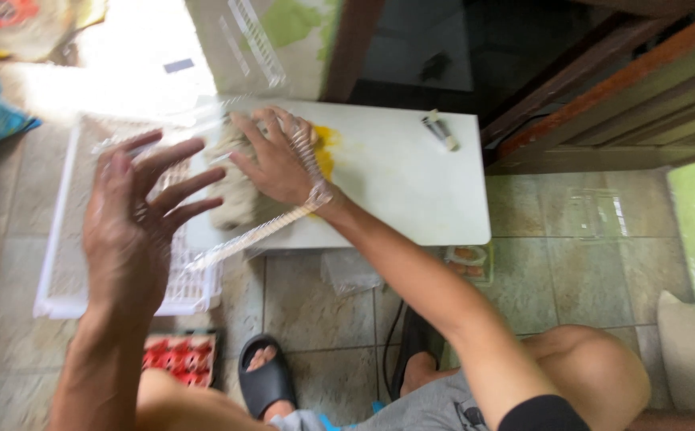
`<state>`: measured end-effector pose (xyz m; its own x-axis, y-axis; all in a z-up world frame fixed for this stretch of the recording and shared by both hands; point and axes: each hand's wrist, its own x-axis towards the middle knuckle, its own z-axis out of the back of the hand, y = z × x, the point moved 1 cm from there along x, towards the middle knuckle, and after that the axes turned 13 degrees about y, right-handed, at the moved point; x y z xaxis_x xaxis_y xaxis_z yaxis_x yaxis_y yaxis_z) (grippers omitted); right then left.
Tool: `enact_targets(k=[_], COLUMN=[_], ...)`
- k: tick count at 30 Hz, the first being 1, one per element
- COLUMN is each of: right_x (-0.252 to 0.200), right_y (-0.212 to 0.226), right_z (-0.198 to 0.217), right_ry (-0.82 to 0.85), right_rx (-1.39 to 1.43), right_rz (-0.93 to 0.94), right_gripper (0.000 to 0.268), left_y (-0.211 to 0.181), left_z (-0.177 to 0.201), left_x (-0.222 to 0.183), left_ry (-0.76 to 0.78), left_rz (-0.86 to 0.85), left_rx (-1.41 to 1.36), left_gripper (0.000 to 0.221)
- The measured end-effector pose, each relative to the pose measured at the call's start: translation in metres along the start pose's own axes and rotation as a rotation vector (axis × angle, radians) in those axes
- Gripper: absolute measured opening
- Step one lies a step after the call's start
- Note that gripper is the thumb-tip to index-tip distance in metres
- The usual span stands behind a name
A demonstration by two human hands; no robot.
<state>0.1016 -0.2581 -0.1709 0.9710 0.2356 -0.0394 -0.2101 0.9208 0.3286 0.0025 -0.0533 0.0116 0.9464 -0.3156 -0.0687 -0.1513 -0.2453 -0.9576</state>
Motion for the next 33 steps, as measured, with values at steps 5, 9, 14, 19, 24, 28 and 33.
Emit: enact_targets(k=[5, 9, 14, 19, 24, 28, 33], right_x=[-0.068, -0.118, -0.131, -0.143, -0.197, -0.245, -0.279], right_y=[-0.182, -0.293, -0.343, -0.359, -0.382, -0.408, -0.398], right_z=[0.051, 0.053, 0.018, 0.026, 0.084, 0.087, 0.055], right_ry=[-0.315, -0.103, -0.085, -0.159, -0.079, -0.023, -0.089], right_rx=[-0.176, -0.185, -0.197, -0.086, 0.272, 0.617, 0.958], right_rz=[0.148, -0.319, -0.376, -0.341, -0.344, -0.403, -0.385], right_gripper=[0.040, 0.057, 0.046, 0.024, 0.022, 0.020, 0.025], left_y=[0.017, 0.030, 0.097, 0.129, 0.229, 0.300, 0.331], left_z=[-0.006, -0.035, -0.056, -0.132, -0.177, -0.193, -0.191], left_x=[0.018, 0.036, 0.071, 0.092, 0.132, 0.158, 0.155], left_ry=[0.029, 0.093, 0.220, 0.386, 0.463, 0.378, 0.215], left_rz=[0.047, 0.157, 0.194, 0.233, 0.252, 0.218, 0.134], left_rx=[0.023, 0.101, 0.033, -0.038, -0.013, 0.255, 0.927], left_gripper=[0.054, 0.067, 0.058, 0.045, 0.034, 0.034, 0.054])
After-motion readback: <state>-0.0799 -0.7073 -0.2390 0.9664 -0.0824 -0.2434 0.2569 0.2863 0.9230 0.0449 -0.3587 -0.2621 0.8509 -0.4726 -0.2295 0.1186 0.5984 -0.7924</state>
